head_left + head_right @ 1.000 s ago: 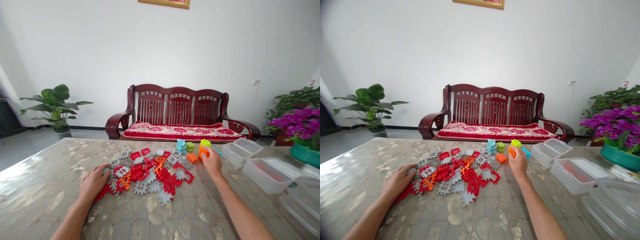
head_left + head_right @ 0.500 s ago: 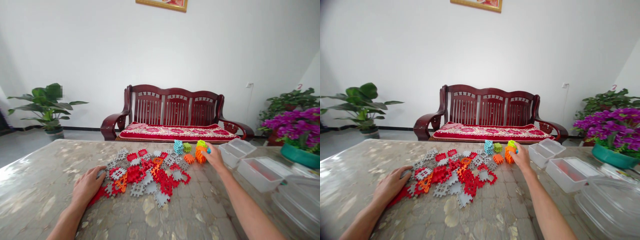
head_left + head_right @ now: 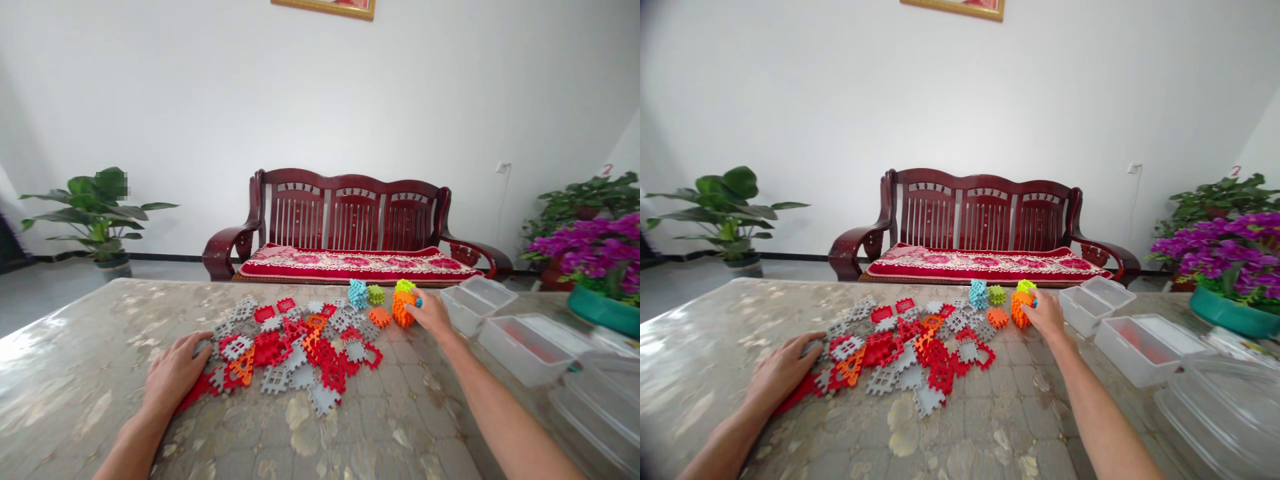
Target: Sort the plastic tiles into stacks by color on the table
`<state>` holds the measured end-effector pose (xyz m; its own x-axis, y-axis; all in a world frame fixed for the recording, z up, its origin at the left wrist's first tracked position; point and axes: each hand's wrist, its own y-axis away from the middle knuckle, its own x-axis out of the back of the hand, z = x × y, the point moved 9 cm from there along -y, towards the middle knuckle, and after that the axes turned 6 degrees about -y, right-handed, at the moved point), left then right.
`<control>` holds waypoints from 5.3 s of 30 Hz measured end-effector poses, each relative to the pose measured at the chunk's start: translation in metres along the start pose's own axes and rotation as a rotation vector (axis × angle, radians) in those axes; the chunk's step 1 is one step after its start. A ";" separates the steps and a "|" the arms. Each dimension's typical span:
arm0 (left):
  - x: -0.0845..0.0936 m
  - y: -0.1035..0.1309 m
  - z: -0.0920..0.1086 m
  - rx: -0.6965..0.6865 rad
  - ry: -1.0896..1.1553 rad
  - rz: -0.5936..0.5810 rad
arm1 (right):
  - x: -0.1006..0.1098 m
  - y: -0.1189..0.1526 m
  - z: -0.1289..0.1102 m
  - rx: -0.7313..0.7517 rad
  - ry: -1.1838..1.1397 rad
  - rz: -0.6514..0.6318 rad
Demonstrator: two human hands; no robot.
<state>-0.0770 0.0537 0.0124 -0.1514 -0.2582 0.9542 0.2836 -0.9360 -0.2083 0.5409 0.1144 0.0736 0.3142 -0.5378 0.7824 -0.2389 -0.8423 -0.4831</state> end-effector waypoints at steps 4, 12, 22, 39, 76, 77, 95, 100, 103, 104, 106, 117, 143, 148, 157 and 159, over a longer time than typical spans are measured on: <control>0.001 0.000 0.000 0.004 0.004 0.001 | 0.008 -0.004 0.000 -0.056 -0.097 0.081; -0.001 0.000 0.000 0.001 0.006 -0.012 | 0.004 0.002 -0.021 -0.108 0.045 0.026; 0.001 0.000 0.000 0.013 -0.006 0.009 | -0.010 0.005 -0.015 -0.186 0.154 -0.068; 0.005 0.004 0.003 0.036 0.003 0.002 | -0.074 0.086 -0.232 0.616 -0.164 -0.355; -0.005 -0.001 -0.002 0.013 -0.023 -0.008 | -0.061 0.094 -0.167 0.078 0.076 -0.310; -0.005 -0.001 -0.002 0.014 -0.023 -0.009 | -0.061 0.094 -0.166 0.082 0.074 -0.304; -0.003 -0.001 -0.002 0.009 -0.010 0.002 | -0.061 0.100 -0.180 0.120 0.039 -0.354; -0.003 -0.002 -0.002 0.007 -0.006 0.021 | -0.061 0.102 -0.183 0.115 0.082 -0.344; -0.003 -0.002 -0.003 0.010 -0.005 0.022 | -0.055 0.094 -0.174 0.091 0.020 -0.298; -0.004 -0.002 -0.003 0.009 -0.003 0.019 | -0.051 0.089 -0.168 0.080 -0.003 -0.268; -0.003 -0.001 -0.002 0.003 0.003 0.018 | -0.043 0.077 -0.153 0.054 -0.031 -0.204; 0.000 0.000 0.000 0.011 -0.005 0.008 | -0.033 0.059 -0.095 -0.021 0.162 -0.122; 0.010 0.010 0.012 0.040 0.006 0.003 | -0.060 0.143 -0.256 0.469 -0.377 -0.401; 0.007 0.009 0.014 0.017 0.013 0.020 | -0.072 0.179 -0.317 0.706 -0.434 -0.452; 0.008 0.009 0.014 0.026 0.019 0.022 | -0.085 0.201 -0.370 0.846 -0.093 -0.432; 0.008 0.010 0.015 0.028 0.016 0.015 | -0.087 0.202 -0.373 0.875 -0.029 -0.437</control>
<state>-0.0617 0.0462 0.0213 -0.1615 -0.2764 0.9474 0.3128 -0.9248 -0.2165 0.1220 0.0041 0.0543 0.2379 -0.1628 0.9575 0.6666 -0.6897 -0.2829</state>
